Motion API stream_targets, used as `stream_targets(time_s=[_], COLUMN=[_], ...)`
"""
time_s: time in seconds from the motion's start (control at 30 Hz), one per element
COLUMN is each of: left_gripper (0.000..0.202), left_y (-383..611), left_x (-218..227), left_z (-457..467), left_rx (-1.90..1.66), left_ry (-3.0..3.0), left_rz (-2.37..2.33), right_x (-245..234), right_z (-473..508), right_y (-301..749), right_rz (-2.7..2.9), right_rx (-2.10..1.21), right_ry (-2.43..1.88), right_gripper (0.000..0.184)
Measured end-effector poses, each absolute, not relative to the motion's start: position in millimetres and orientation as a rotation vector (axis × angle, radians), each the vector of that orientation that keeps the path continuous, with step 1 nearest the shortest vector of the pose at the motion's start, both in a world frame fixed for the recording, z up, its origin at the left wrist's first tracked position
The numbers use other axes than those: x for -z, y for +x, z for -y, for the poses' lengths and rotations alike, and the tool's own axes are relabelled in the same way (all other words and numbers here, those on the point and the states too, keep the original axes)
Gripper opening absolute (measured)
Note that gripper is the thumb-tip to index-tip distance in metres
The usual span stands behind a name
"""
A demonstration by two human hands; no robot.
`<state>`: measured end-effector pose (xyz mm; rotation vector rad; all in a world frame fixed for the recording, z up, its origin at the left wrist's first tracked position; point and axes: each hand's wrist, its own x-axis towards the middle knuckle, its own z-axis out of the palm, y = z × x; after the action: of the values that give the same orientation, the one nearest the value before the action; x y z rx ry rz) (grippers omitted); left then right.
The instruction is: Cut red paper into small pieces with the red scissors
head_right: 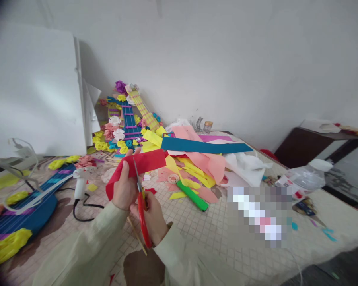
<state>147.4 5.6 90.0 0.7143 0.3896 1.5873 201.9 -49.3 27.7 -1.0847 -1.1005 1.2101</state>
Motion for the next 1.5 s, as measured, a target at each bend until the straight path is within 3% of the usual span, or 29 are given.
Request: stream_targets(time_s=[1.03,1.5], left_gripper=[0.044,0.046], left_y=[143,144], left_x=[-93,-90], left_z=[-4,-5], left_rx=[-1.538,-1.556], left_ry=[0.654,0.680], left_rz=[-0.268,-0.248], right_x=[-36,-31], right_z=[49,48], right_y=[202,202], right_rz=[1.049,1.124], right_rx=[-1.270,-1.141], right_ry=[-1.098,-1.119], right_gripper=[0.029,0.026])
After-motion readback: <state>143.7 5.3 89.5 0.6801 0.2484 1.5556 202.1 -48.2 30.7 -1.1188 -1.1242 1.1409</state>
